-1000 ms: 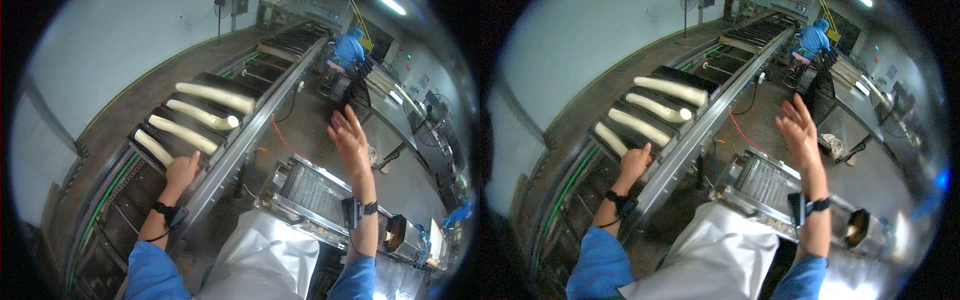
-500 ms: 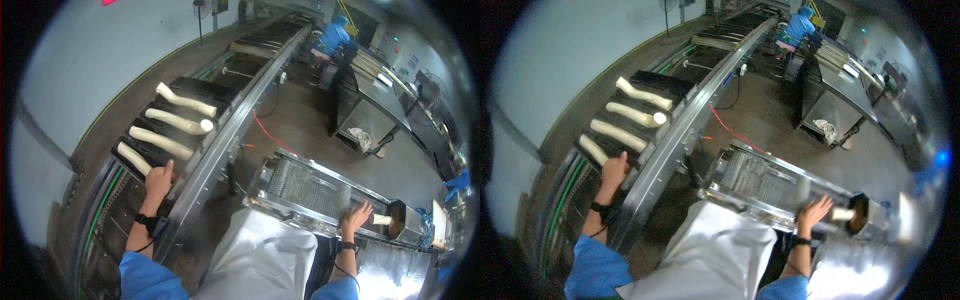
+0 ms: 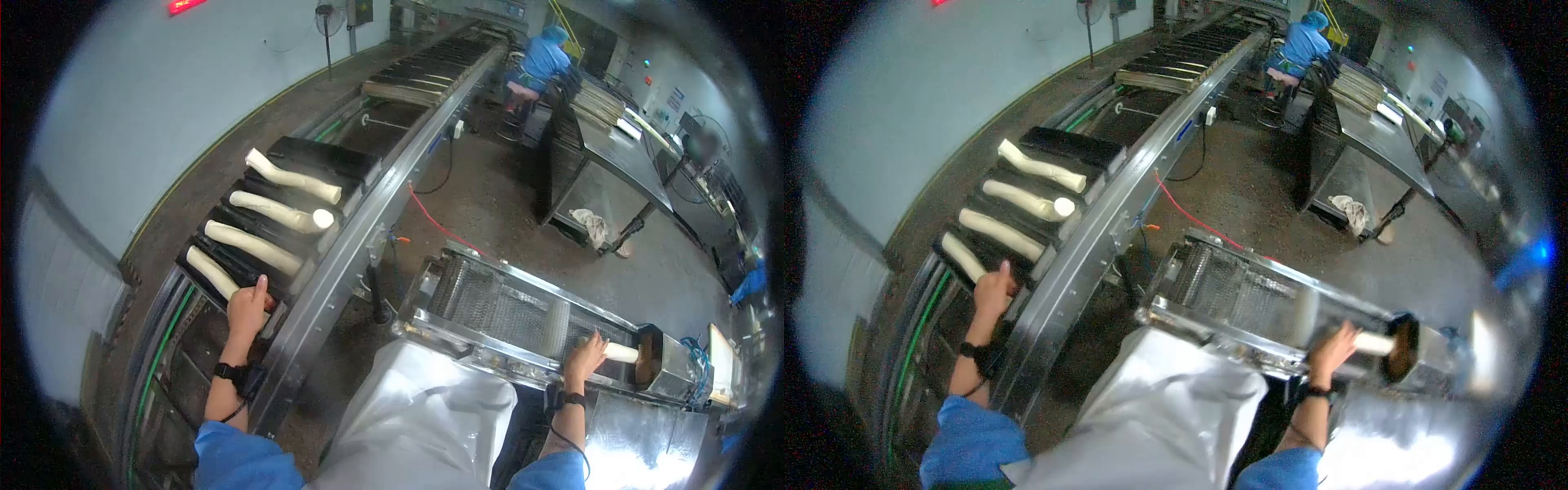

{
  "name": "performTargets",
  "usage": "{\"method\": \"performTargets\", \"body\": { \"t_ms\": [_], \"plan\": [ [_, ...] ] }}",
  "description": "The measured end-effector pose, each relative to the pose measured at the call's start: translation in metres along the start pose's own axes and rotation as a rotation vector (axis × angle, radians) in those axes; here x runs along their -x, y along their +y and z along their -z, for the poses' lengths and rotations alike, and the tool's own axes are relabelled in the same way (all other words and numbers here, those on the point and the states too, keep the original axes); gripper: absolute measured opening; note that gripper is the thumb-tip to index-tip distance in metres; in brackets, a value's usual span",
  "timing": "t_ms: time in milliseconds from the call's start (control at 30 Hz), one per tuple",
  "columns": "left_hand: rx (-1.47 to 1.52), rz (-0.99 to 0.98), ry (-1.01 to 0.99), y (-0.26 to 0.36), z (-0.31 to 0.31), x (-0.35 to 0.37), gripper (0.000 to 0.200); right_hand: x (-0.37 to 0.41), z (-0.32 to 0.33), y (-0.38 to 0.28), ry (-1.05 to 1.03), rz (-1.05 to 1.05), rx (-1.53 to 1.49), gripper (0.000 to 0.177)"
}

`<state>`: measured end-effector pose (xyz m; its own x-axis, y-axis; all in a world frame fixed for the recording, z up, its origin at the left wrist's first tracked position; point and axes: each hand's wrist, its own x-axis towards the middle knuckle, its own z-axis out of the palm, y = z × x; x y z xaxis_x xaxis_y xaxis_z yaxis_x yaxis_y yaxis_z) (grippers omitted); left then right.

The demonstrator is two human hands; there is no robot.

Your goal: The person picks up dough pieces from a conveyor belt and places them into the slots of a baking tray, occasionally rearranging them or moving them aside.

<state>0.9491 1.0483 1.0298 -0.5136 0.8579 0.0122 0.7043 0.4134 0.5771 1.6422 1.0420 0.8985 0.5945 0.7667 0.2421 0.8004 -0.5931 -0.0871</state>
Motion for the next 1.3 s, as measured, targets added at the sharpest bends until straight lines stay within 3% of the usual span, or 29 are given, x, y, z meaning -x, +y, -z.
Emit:
{"method": "performTargets", "body": {
  "t_ms": [67,133,267,300,467,500,533,667,733,767,833,867,933,967,1033,1067,1133,1200,1233,1267,1300],
  "plan": [
    [0.093,0.046,0.021,-0.011,0.003,0.003,0.066,-0.001,-0.009,0.000,-0.010,0.015,0.013,0.055],
    [0.443,0.032,0.049,-0.029,0.005,-0.004,0.064,0.001,-0.014,-0.002,0.106,0.119,0.000,0.057],
    [0.781,-0.003,0.253,-0.033,-0.005,-0.015,0.045,0.003,-0.005,-0.010,0.068,0.167,-0.003,0.055],
    [0.879,-0.052,0.171,-0.023,-0.006,-0.014,0.038,0.000,-0.013,-0.007,0.071,0.195,0.013,0.053],
    [0.931,0.063,0.054,0.063,-0.018,-0.003,0.049,0.000,-0.022,-0.011,0.092,0.265,0.080,0.041],
    [0.953,0.122,-0.001,0.068,-0.019,-0.005,0.054,0.006,-0.001,-0.024,0.007,0.268,0.083,0.037],
    [0.957,0.125,0.002,0.066,-0.024,-0.011,0.054,0.010,0.013,-0.033,-0.078,0.271,0.086,0.033],
    [1.078,0.211,0.000,0.018,-0.047,-0.050,0.062,0.018,0.009,-0.044,0.030,0.430,0.090,0.027],
    [0.007,-0.363,-0.100,-0.001,-0.033,-0.045,0.059,0.022,0.009,-0.052,0.046,0.448,0.061,0.028],
    [0.006,-0.354,-0.096,0.003,-0.030,-0.041,0.059,0.029,0.022,-0.063,0.010,0.457,0.070,0.028],
    [1.333,0.327,0.137,0.018,-0.025,-0.034,0.057,0.040,0.042,-0.078,-0.028,0.473,0.082,0.029],
    [1.334,0.335,0.144,0.014,-0.026,-0.033,0.057,0.044,0.049,-0.084,-0.016,0.498,0.084,0.030],
    [0.843,0.159,0.479,0.002,-0.031,-0.032,0.054,0.049,0.068,-0.095,-0.003,0.537,0.093,0.031],
    [0.843,0.169,0.485,-0.005,-0.031,-0.033,0.054,0.052,0.077,-0.102,-0.038,0.507,0.107,0.031],
    [0.242,-0.131,0.647,-0.022,-0.024,-0.035,0.061,0.055,0.073,-0.108,-0.002,0.472,0.101,0.033],
    [0.238,-0.123,0.652,-0.017,-0.021,-0.033,0.061,0.051,0.064,-0.111,-0.004,0.482,0.100,0.033],
    [0.859,-0.064,0.442,0.009,-0.017,-0.022,0.062,0.043,0.049,-0.112,-0.089,0.531,-0.032,0.035],
    [0.784,0.011,0.398,0.019,-0.016,-0.022,0.065,0.033,0.091,-0.141,-0.243,0.395,-0.314,0.048],
    [0.850,0.079,0.373,0.023,-0.019,-0.022,0.068,0.007,0.060,-0.130,-0.140,0.538,-0.539,0.050],
    [0.914,0.148,0.347,0.023,-0.020,-0.023,0.070,0.014,0.123,-0.159,-0.243,0.515,-0.910,0.048],
    [0.909,0.154,0.350,0.021,-0.021,-0.026,0.070,0.022,0.172,-0.179,-0.417,0.315,-1.205,0.044]
  ]
}}
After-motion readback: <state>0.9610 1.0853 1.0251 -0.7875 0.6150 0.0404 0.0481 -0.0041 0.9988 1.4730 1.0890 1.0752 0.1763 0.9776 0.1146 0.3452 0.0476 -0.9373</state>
